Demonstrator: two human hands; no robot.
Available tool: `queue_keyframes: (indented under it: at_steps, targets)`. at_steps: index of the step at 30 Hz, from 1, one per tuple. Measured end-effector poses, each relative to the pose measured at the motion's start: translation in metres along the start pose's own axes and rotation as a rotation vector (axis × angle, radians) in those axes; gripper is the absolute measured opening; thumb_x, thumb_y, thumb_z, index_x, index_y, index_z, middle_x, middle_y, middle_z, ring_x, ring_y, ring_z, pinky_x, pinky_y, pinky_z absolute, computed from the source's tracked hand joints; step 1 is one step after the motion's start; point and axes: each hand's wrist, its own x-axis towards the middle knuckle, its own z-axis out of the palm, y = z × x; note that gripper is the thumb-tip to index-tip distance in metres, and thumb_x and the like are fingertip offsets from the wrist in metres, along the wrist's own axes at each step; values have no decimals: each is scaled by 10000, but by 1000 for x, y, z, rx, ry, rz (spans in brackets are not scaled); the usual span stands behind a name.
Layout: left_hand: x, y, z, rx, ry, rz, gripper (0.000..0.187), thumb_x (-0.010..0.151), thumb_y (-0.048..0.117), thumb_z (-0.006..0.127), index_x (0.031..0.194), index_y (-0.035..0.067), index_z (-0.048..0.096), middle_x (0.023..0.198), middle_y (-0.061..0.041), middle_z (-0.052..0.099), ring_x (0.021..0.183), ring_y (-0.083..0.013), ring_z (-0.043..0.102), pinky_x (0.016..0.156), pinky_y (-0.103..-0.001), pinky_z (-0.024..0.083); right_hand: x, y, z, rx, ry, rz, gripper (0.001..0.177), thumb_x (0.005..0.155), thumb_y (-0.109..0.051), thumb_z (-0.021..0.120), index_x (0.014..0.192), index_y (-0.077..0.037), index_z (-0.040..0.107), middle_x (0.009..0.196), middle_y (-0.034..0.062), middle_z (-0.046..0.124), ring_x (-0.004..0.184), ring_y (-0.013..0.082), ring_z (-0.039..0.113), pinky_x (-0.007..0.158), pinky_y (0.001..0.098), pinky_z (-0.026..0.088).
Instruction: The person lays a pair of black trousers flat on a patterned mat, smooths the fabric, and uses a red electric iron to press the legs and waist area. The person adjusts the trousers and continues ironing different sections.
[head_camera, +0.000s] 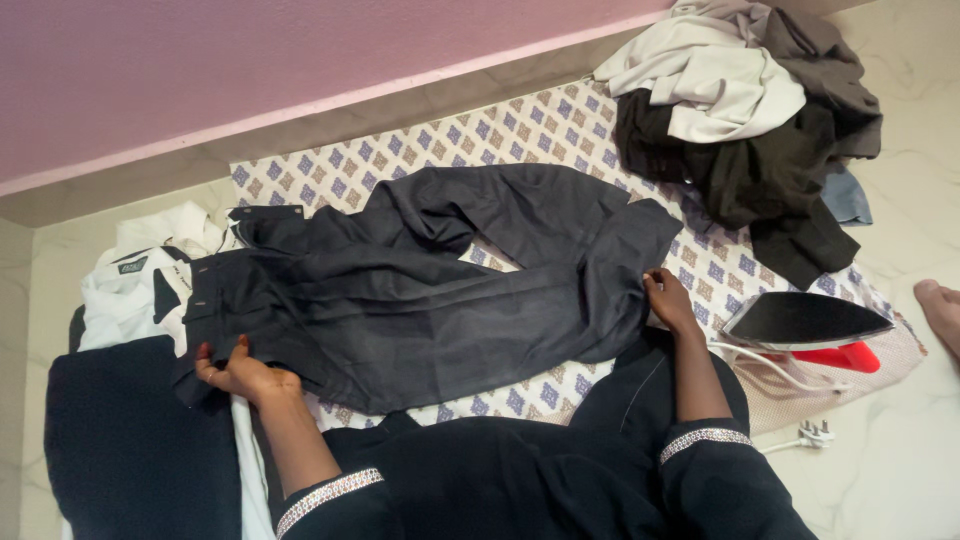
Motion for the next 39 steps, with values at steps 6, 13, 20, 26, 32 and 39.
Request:
queue_keyframes:
  at_steps: [6, 13, 20, 26, 32, 39]
  targets:
    - [-5, 2, 2, -29, -14, -4, 626, 866, -67, 466, 1371, 301, 444, 1506, -112, 392, 1333, -267, 526, 1134, -501, 500, 0, 0, -1, 25, -4, 25, 435, 1016, -371, 589, 1279, -33, 664, 1270, 219, 687, 1214, 369, 638, 1029, 436, 479]
    - [-6, 4, 2, -41, 37, -53, 578, 891, -38, 463, 1357, 305, 463, 1505, -122, 404, 1346, -282, 509, 1081, -504, 505, 0, 3, -1, 34, 4, -1, 430, 1016, -371, 589, 1275, -35, 662, 1273, 219, 687, 1218, 368, 639, 1032, 435, 480]
    - [4, -4, 2, -73, 55, 68, 580, 860, -112, 471, 1301, 261, 515, 1456, -130, 483, 1260, -285, 585, 1032, -436, 562, 1, 0, -1, 2, -10, -12, 436, 1024, -370, 584, 1300, -40, 652, 1295, 218, 677, 1231, 378, 626, 1036, 443, 472]
    - [-3, -1, 8, -11, 18, 115, 585, 852, -159, 517, 1284, 236, 529, 1417, -150, 532, 1238, -268, 620, 1034, -363, 572, -1, 0, -1, -14, -12, -20, 454, 1022, -380, 582, 1316, -39, 642, 1303, 219, 671, 1231, 386, 621, 1036, 446, 467]
    - [-5, 3, 7, -58, 16, 86, 613, 830, -177, 485, 1290, 227, 520, 1428, -136, 506, 1246, -258, 598, 1046, -373, 556, -1, -4, -3, -34, -40, 4, 456, 1037, -376, 565, 1338, -39, 622, 1322, 231, 659, 1245, 403, 617, 1035, 459, 469]
    - [-4, 0, 6, -69, -6, 75, 595, 827, -162, 479, 1282, 221, 510, 1417, -135, 499, 1249, -276, 594, 1027, -404, 577, 0, -7, -3, 20, -16, 22, 609, 987, -355, 588, 1507, -69, 450, 1268, 271, 643, 1177, 438, 612, 998, 472, 460]
